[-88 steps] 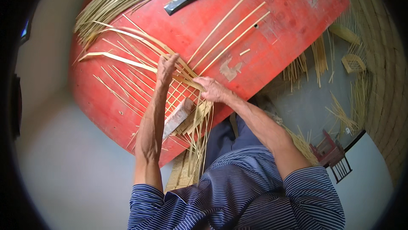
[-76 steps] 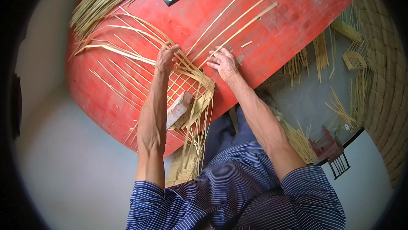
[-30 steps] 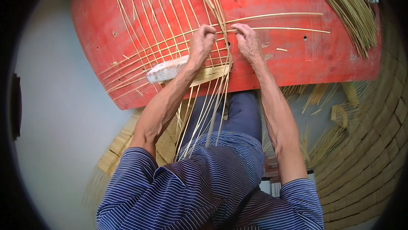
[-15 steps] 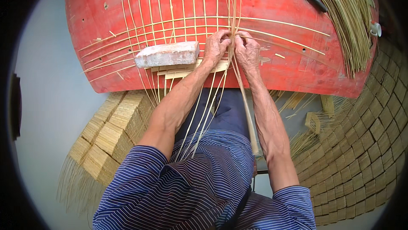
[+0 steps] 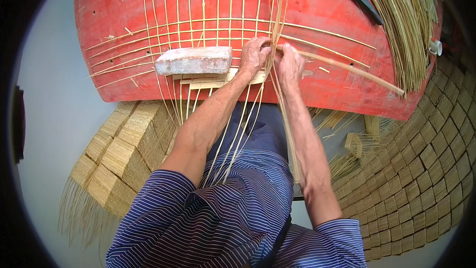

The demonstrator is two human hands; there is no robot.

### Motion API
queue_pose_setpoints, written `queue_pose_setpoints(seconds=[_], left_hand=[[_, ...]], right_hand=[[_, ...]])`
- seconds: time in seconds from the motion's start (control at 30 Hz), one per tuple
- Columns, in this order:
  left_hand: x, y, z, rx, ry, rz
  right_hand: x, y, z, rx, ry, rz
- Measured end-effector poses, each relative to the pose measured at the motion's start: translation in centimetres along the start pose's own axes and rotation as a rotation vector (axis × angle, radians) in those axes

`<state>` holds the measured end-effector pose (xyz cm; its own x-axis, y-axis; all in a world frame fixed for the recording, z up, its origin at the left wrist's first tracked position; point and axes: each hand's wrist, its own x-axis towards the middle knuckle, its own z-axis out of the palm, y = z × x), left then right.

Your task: The person weaves thin bamboo strips on a red work surface, interlacing them into a grid pattern. They repeatedly pick up strips, thread them through existing weaves, and press them into place to build the mat.

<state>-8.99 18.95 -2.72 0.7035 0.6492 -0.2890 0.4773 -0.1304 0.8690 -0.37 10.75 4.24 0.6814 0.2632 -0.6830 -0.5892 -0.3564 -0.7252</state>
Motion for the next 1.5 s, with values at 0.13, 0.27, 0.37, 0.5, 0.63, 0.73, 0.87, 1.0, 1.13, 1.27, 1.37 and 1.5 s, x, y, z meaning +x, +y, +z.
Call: queue_pose_setpoints(seconds=[0.13, 0.27, 0.37, 0.5, 0.63, 0.73, 0.87, 1.0, 1.13, 1.27, 1.37, 1.5], left_hand=[[0.2, -0.1, 0.0, -0.008, -0.018, -0.021], [-0.1, -0.4, 0.0, 0.006, 0.005, -0.036], [-0.1, 0.0, 0.0, -0.012, -0.008, -0.049], [0.3, 0.3, -0.1, -0.039, -0.036, -0.008], [0.1, -0.3, -0.7, 0.055, -0.052, 0.019], [0.0, -0.4, -1.0, 0.068, -0.033, 0.043], [0.5, 0.9, -0.8, -0.008, -0.097, -0.023], [1.7, 0.7, -2.4, -0.009, -0.22, -0.123], [6.5, 4.1, -3.4, -0.414, -0.106, -0.394], [11.5, 4.4, -2.3, 0.008, -0.014, -0.14], [12.5, 5.9, -2.5, 0.333, -0.089, -0.009], [11.8, 6.9, -3.4, 0.047, -0.219, 0.168]], right_hand=[[-1.0, 3.1, -0.1, 0.235, 0.084, 0.003], [-0.3, 1.2, 0.2, 0.187, 0.049, 0.025], [-0.7, 1.1, 0.3, 0.071, 0.038, -0.038], [-1.5, 1.7, 0.4, -0.157, 0.035, -0.275], [-1.5, 2.6, 0.7, -0.097, 0.104, -0.103], [-1.4, 2.1, 1.1, -0.032, 0.057, -0.126], [0.0, 3.2, 0.7, 0.038, 0.051, -0.157], [-0.6, 2.8, 0.7, -0.116, -0.02, -0.191], [-0.1, 4.2, 1.7, -0.083, 0.043, -0.233], [-0.3, 2.9, 0.9, -0.116, -0.011, -0.174], [-0.3, 2.8, 0.4, -0.157, -0.062, -0.239], [-1.1, 2.1, 0.6, -0.247, -0.039, -0.262]])
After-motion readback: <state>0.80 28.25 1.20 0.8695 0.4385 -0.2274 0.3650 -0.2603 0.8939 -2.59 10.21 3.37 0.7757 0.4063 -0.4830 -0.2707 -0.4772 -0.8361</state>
